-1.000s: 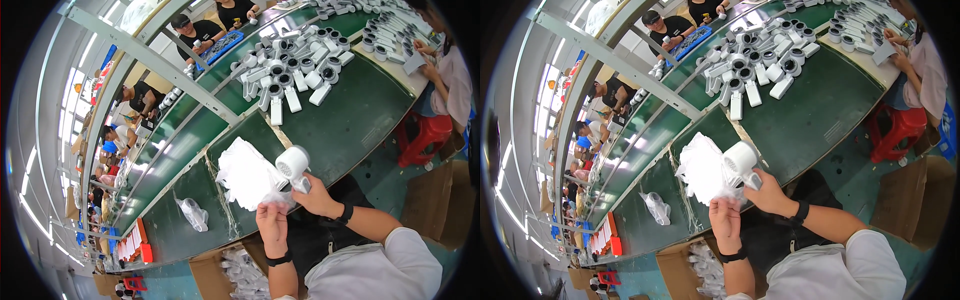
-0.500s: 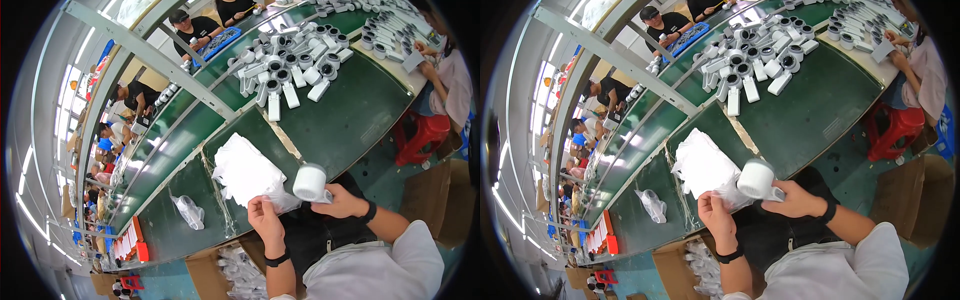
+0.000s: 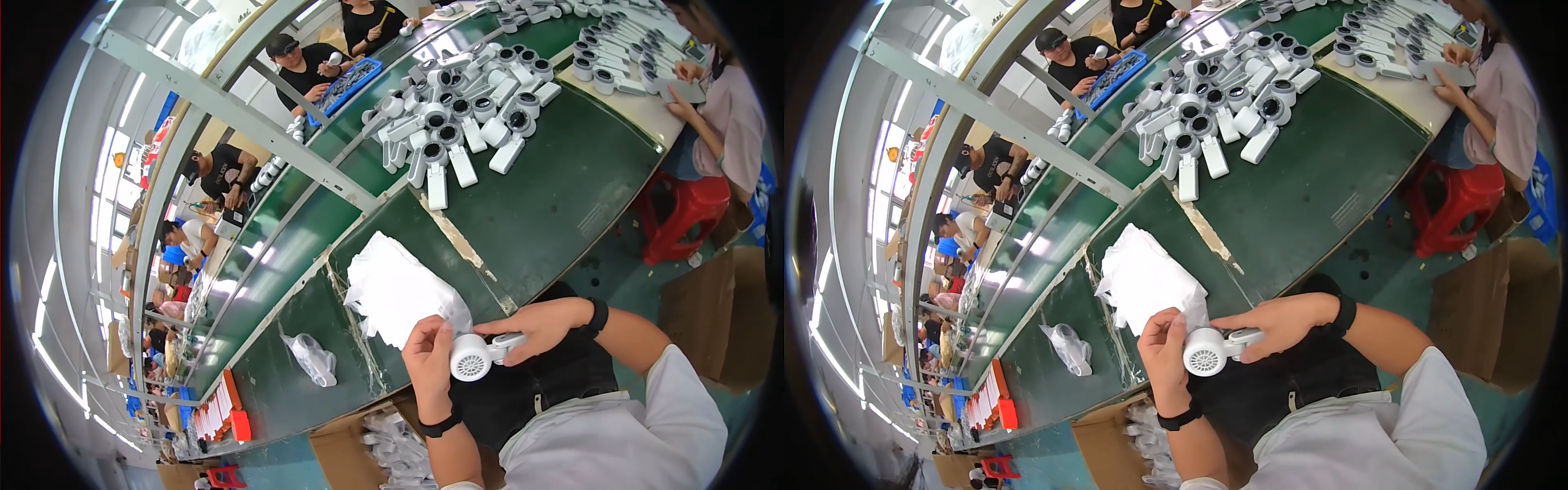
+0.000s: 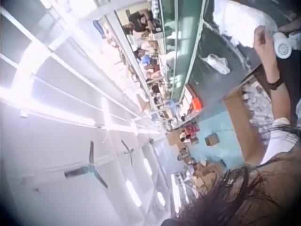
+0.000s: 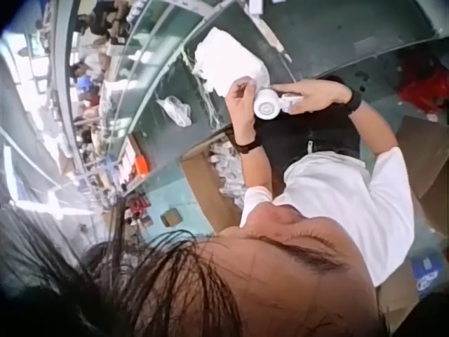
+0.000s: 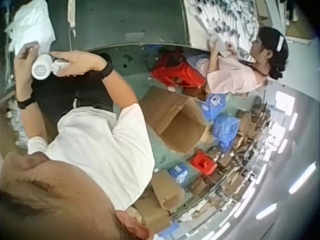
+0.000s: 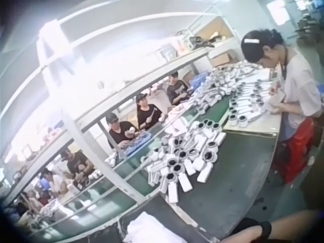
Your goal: The person picks up a handheld fan, slides it into a plastic bag, and places the bagged fan into a cardboard box, repeating the process for several fans.
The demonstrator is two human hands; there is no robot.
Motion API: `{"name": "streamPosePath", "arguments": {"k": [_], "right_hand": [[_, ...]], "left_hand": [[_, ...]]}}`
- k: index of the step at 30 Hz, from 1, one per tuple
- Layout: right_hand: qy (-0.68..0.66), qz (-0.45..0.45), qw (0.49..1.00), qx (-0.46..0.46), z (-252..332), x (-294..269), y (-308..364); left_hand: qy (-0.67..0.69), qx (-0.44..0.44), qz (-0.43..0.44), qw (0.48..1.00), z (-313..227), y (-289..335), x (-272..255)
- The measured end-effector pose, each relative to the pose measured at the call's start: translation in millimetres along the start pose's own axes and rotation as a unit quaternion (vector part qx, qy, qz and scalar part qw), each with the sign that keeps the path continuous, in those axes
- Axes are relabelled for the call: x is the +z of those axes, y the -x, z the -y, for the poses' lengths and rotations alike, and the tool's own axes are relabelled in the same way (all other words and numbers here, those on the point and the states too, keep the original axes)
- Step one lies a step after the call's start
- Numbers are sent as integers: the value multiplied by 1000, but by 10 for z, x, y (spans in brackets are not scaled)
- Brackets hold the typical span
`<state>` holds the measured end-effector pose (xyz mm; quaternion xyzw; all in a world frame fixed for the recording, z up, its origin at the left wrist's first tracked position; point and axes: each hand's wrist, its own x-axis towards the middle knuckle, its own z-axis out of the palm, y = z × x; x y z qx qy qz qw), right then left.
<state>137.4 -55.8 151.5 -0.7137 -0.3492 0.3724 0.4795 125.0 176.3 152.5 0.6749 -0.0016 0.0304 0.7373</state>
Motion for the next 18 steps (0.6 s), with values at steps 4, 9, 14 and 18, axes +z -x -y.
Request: {"name": "streamPosePath", "arguments": {"k": [4,9,14,18], "right_hand": [[-88,-98,990,49,53,72,-67],[-122,-155,978,64,76,118,-91],[15,-238,971,32,45,197,-131],[-8,-311,950,37,-17,239,-183]], "left_hand": [[11,4,-36,999,-46,15,-137],[0,-6,-41,999,-42,30,-117],[-96,142,-43,984,-16,27,3],[-241,212,-18,947,-89,88,141]]}}
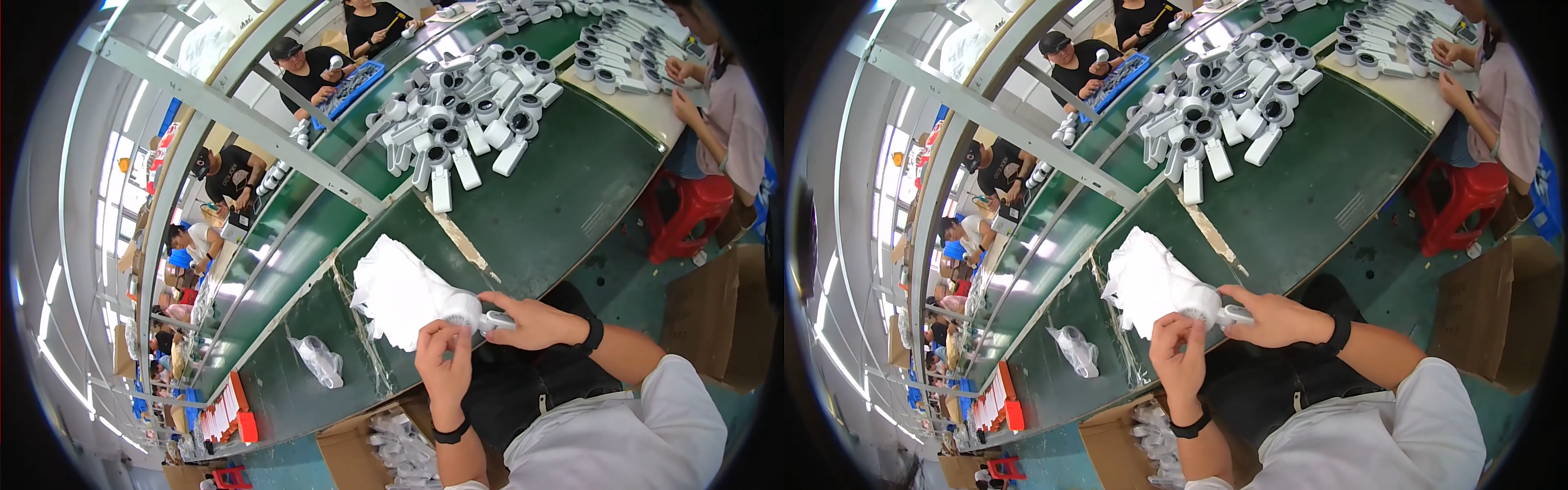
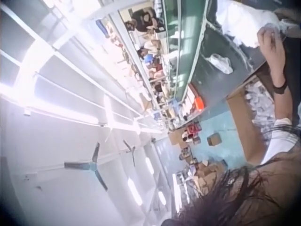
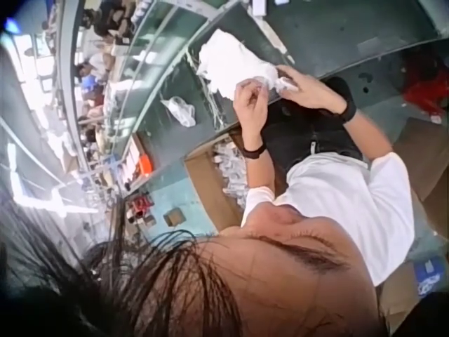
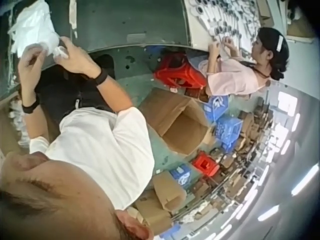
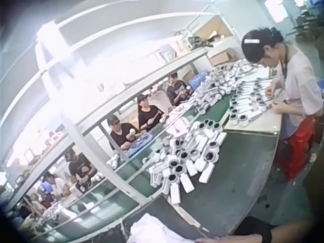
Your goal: The person picks up a handheld fan, slides it into a plastic bag, and places the bagged fan into a cardboard box, repeating the process for several fans.
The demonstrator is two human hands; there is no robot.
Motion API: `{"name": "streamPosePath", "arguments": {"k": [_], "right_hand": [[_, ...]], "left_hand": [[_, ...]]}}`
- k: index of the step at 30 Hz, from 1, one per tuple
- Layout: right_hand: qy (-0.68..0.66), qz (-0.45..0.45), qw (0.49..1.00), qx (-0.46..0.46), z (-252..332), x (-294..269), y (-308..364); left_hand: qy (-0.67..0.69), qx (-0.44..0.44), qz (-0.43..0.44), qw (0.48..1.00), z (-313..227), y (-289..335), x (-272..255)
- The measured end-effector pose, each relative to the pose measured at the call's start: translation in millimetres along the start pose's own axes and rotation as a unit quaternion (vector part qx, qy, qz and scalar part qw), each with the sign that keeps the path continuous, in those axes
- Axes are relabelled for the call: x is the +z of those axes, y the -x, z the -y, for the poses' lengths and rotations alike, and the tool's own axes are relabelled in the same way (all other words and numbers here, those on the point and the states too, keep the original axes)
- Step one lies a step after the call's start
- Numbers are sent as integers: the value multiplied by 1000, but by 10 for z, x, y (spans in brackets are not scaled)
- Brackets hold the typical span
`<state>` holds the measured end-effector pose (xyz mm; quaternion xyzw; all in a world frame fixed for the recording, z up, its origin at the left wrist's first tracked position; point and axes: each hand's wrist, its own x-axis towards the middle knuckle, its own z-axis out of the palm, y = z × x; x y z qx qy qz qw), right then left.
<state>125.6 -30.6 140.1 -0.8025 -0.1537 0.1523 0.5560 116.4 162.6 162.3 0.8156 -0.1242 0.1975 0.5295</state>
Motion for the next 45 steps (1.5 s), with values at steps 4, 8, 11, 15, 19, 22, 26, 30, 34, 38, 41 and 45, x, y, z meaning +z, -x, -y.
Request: {"name": "streamPosePath", "arguments": {"k": [4,8,11,15,19,22,26,30,34,38,41,45], "right_hand": [[-113,-32,990,74,0,151,-67],[-164,-174,969,-68,-225,308,-183],[-276,-238,923,-122,-338,339,-278],[-265,-185,940,-107,-17,328,-177],[-60,-294,933,-197,165,513,-184],[45,-345,899,-266,313,477,-199],[-50,-337,912,-229,204,507,-270],[5,-269,914,-304,46,544,-293],[-46,-198,965,-163,-81,456,-334],[-11,-234,961,-146,-355,412,-434],[50,-258,952,-157,-354,482,-423],[65,-274,945,-167,-340,518,-426]], "left_hand": [[-18,34,86,996,-94,101,176],[65,8,182,981,-146,223,209],[161,-8,174,971,-5,343,195],[348,-226,-24,909,202,412,230],[480,-305,17,823,259,480,328],[468,-287,16,836,376,507,198],[565,-254,-13,785,319,436,-150],[472,-217,-140,843,442,506,-646],[215,-191,-335,897,466,497,-1432],[14,-203,-456,866,852,439,-2184],[-48,-172,-460,870,1463,502,-2677],[-263,-262,-419,828,1865,416,-2804]]}}
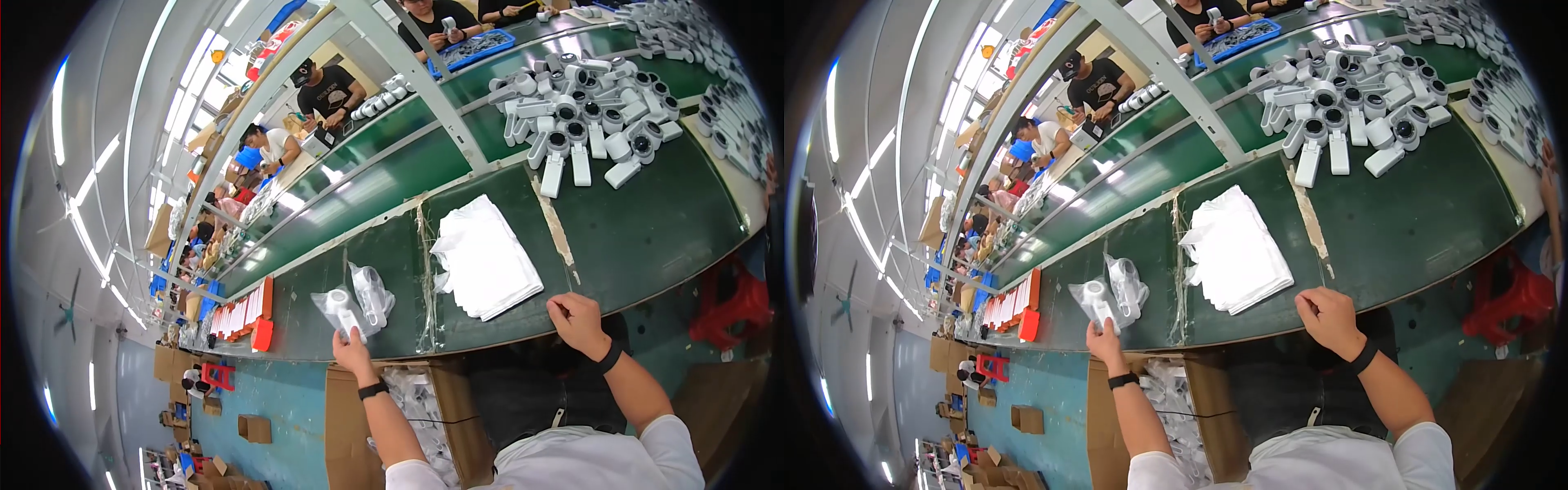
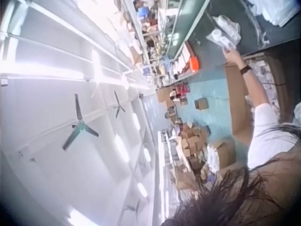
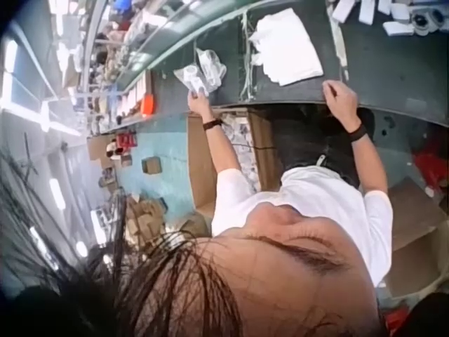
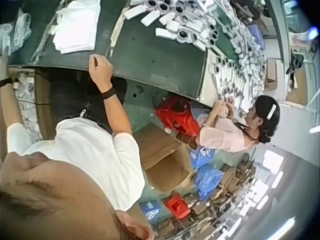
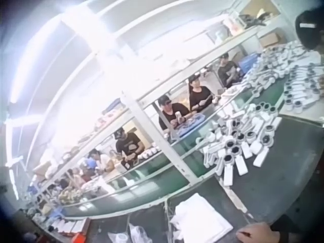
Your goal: The person picks up a handheld fan, slides it into a plastic bag, and places the bagged fan into a cardboard box, repeating the process for several fans.
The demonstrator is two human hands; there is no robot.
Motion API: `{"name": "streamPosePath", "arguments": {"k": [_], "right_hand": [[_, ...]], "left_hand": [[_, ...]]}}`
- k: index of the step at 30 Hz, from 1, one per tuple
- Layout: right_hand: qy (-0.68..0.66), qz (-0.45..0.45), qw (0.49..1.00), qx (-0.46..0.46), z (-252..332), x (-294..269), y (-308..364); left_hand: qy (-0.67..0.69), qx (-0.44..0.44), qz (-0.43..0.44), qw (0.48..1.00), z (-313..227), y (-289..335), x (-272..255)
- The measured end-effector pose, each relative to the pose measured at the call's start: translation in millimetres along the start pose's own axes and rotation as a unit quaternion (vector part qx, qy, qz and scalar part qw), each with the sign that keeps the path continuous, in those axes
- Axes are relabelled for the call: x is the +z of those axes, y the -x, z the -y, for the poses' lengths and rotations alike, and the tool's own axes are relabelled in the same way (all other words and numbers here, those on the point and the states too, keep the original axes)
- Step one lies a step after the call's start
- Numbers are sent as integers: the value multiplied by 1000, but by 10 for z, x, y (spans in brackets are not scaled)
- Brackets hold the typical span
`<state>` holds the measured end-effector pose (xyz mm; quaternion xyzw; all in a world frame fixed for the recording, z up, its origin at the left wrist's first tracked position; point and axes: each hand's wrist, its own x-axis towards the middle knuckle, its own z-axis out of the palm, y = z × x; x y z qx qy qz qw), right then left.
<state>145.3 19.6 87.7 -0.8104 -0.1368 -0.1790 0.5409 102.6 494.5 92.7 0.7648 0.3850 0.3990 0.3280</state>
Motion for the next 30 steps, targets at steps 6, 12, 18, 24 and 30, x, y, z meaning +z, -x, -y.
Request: {"name": "streamPosePath", "arguments": {"k": [6,12,18,24,30], "right_hand": [[-23,-20,999,11,-67,-26,27],[30,-27,998,-40,-181,2,45],[-105,11,991,81,-87,-369,-181],[100,-94,978,156,-502,-1227,-1094],[348,-16,919,184,-1099,-1166,-1672]], "left_hand": [[-101,34,26,994,-173,82,318],[22,266,-64,962,-822,740,413],[260,-8,227,939,-1030,1663,794],[224,-6,225,948,-937,1661,817],[206,25,217,954,-918,1669,862]]}}
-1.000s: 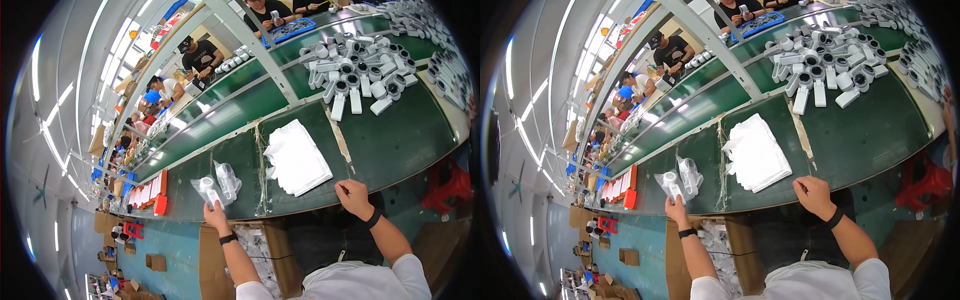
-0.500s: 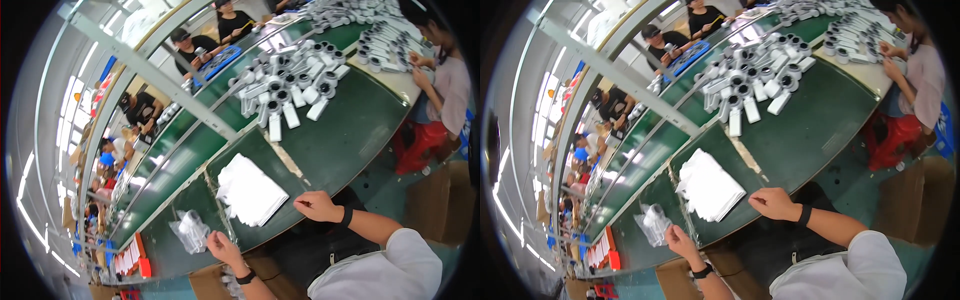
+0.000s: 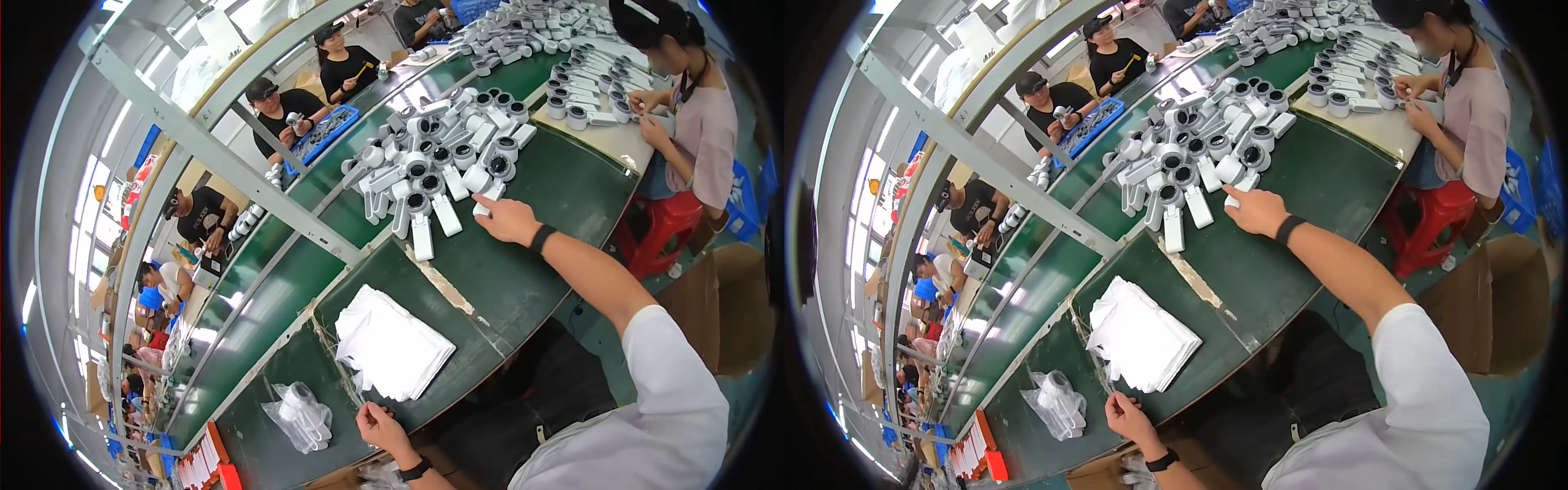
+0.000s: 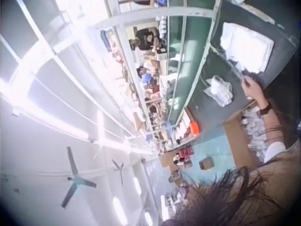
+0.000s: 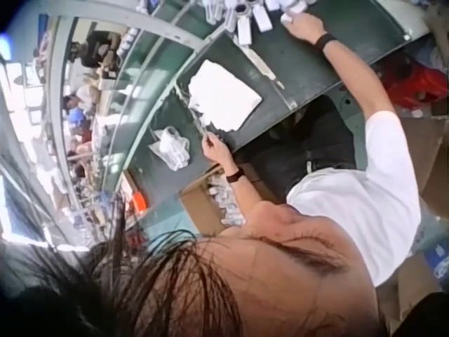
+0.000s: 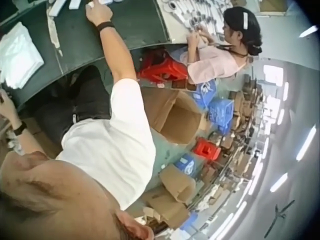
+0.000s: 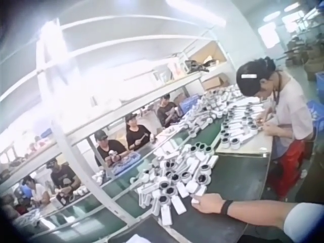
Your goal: The person picks up a handheld fan, slides it into a plastic bag, and places the bagged fan into a cardboard box, repeating the process for several fans.
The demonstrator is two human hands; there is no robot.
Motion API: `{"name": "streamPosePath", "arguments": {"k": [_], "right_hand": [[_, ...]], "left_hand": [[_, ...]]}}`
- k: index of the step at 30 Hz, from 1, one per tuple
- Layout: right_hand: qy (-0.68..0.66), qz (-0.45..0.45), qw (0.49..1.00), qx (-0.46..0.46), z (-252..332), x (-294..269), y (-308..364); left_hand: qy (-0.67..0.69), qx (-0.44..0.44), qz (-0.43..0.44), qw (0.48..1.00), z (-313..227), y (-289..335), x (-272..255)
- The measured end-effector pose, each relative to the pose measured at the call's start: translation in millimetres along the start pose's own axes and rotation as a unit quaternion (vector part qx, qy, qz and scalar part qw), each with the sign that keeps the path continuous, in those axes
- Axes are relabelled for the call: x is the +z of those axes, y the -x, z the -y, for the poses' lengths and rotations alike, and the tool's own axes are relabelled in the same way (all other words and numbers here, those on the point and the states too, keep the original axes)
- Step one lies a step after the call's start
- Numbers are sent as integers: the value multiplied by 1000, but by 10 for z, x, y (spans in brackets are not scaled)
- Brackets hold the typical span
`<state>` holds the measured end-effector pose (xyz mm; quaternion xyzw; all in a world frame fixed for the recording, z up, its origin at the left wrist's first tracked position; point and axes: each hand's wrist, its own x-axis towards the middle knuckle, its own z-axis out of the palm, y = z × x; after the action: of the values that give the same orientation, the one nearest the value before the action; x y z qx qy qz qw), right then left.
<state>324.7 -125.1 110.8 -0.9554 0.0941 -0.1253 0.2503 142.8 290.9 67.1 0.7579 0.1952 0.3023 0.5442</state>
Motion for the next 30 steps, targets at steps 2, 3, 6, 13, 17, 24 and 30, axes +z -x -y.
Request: {"name": "streamPosePath", "arguments": {"k": [2,3,6,13,17,24,30], "right_hand": [[91,-3,996,-2,109,79,-91],[89,-4,996,-1,89,111,-145],[163,-22,986,-26,67,174,-238],[34,-62,994,80,2,-105,31],[-533,-10,831,160,-178,-411,467],[-664,104,738,68,82,-402,1433],[-630,225,742,46,394,-6,1685]], "left_hand": [[-4,-5,-2,1000,-1,12,-11],[-7,-11,-2,1000,-6,14,-9],[2,-4,-6,1000,-19,51,21],[5,-14,-21,1000,-11,30,-36],[30,-12,-10,999,72,-22,-40],[20,88,17,996,-148,32,62],[-197,325,184,907,-725,14,560]]}}
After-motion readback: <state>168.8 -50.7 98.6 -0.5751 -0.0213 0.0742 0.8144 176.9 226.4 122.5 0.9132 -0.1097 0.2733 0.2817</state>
